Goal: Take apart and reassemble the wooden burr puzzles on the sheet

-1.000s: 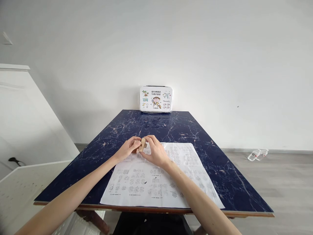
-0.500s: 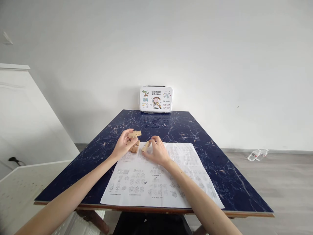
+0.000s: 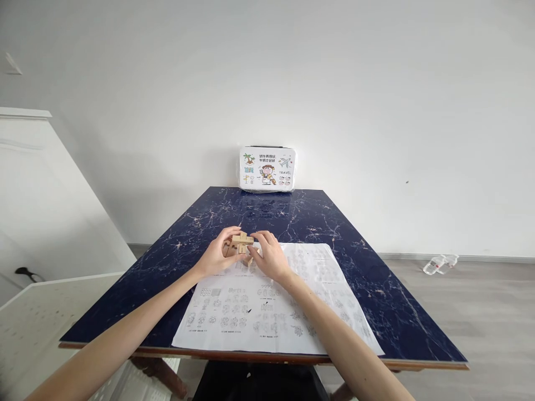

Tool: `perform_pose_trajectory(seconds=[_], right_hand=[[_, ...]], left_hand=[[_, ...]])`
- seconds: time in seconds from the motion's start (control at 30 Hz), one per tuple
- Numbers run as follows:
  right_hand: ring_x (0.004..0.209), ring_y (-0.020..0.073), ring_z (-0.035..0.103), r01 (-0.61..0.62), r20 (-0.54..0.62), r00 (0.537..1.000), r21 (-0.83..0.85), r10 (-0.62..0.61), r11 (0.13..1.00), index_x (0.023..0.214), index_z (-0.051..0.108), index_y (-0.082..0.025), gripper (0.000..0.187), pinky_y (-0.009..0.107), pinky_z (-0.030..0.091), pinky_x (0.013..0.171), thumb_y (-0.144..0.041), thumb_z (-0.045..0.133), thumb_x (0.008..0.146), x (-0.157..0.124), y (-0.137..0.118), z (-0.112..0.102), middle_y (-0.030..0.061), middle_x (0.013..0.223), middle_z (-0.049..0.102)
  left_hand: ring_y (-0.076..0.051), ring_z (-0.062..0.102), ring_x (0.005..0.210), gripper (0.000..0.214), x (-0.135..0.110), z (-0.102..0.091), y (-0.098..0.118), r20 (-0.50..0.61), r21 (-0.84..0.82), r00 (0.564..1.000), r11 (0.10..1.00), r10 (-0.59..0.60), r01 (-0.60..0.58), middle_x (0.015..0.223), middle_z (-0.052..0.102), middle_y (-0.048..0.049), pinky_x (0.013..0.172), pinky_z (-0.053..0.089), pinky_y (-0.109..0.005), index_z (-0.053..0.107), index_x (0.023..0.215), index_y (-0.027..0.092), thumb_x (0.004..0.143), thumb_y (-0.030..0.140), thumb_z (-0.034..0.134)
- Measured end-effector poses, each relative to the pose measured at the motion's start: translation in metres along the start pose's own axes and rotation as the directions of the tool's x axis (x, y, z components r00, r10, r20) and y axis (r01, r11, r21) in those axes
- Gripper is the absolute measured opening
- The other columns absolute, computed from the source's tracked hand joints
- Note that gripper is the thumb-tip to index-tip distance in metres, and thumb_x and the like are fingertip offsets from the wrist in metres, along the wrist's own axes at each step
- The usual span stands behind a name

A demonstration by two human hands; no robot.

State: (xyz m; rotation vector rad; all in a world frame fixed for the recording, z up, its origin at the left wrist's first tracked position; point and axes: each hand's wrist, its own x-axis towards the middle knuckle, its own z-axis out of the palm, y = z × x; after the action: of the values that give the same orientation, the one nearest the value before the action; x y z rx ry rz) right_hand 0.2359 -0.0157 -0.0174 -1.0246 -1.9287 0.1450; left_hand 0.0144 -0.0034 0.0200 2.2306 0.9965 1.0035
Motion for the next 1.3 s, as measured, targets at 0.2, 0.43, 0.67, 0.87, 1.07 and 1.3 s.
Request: perform_pose_trajectory(seconds=[0.2, 0.43, 0.67, 0.87, 1.07, 1.3], right_hand=[[0.102, 0.0263, 0.065, -0.054, -0.012, 0.998, 0.147, 0.057, 0.988, 0.103, 0.062, -0.023, 0.028, 0.043, 0.055, 0.093, -0.048, 0.050, 0.105, 0.003, 0.001, -0.002, 0.0111, 0.108, 0.065], [0.091, 0.0219, 0.064, -0.275, 0.083, 0.961, 0.330, 0.263, 0.903, 0.093, 0.062, -0.022, 0.044, 0.035, 0.052, 0.085, -0.059, 0.042, 0.104, 0.006, -0.006, -0.007, 0.0061, 0.098, 0.066], [0.087, 0.0220, 0.062, -0.363, 0.044, 0.922, 0.439, 0.384, 0.822, 0.082, 0.057, -0.023, 0.044, 0.036, 0.051, 0.086, -0.057, 0.038, 0.103, 0.007, -0.002, -0.007, 0.0040, 0.088, 0.063], [0.085, 0.0249, 0.063, -0.441, -0.054, 0.872, 0.346, 0.486, 0.828, 0.074, 0.058, -0.023, 0.037, 0.036, 0.051, 0.077, -0.049, 0.044, 0.096, 0.009, 0.007, -0.009, 0.0076, 0.090, 0.067], [0.087, 0.0246, 0.066, -0.498, 0.034, 0.854, 0.342, 0.519, 0.797, 0.080, 0.066, -0.021, 0.032, 0.033, 0.050, 0.074, -0.049, 0.052, 0.088, 0.012, 0.010, -0.018, 0.0076, 0.096, 0.071], [0.085, 0.0223, 0.065, -0.531, 0.153, 0.845, 0.337, 0.512, 0.777, 0.086, 0.067, -0.021, 0.035, 0.032, 0.049, 0.073, -0.053, 0.055, 0.089, 0.010, 0.006, -0.016, 0.0062, 0.097, 0.072]], left_hand=[[-0.036, 0.054, 0.139, 0.075, 0.000, -0.001, 0.002, 0.054, 0.023, 0.999, 1.000, -0.005, 0.003, 0.148, 0.057, -0.0131, 0.115, 0.040, -0.053, 0.047, 0.146, 0.031, 0.083, 0.052, 0.081], [-0.035, 0.054, 0.136, 0.073, 0.001, 0.002, -0.002, 0.055, 0.113, 0.998, 0.993, 0.034, -0.040, 0.151, 0.054, -0.0105, 0.113, 0.040, -0.051, 0.046, 0.144, 0.033, 0.084, 0.054, 0.080], [-0.033, 0.055, 0.132, 0.068, 0.002, 0.003, -0.015, -0.035, 0.131, 0.999, 0.991, 0.006, -0.002, 0.143, 0.054, -0.0123, 0.112, 0.044, -0.051, 0.044, 0.144, 0.031, 0.088, 0.054, 0.076], [-0.035, 0.052, 0.135, 0.071, 0.002, 0.002, -0.022, -0.024, 0.142, 0.998, 0.988, -0.055, 0.058, 0.140, 0.055, -0.0146, 0.110, 0.045, -0.053, 0.042, 0.146, 0.029, 0.089, 0.057, 0.073], [-0.040, 0.048, 0.137, 0.074, 0.000, 0.003, -0.021, 0.124, 0.229, 0.991, 0.973, -0.053, 0.023, 0.143, 0.055, -0.0146, 0.110, 0.041, -0.059, 0.041, 0.152, 0.032, 0.088, 0.052, 0.074], [-0.040, 0.042, 0.144, 0.077, -0.003, 0.004, -0.019, 0.243, 0.253, 0.969, 0.961, 0.049, -0.112, 0.153, 0.046, -0.0154, 0.112, 0.044, -0.055, 0.044, 0.155, 0.031, 0.084, 0.037, 0.073]])
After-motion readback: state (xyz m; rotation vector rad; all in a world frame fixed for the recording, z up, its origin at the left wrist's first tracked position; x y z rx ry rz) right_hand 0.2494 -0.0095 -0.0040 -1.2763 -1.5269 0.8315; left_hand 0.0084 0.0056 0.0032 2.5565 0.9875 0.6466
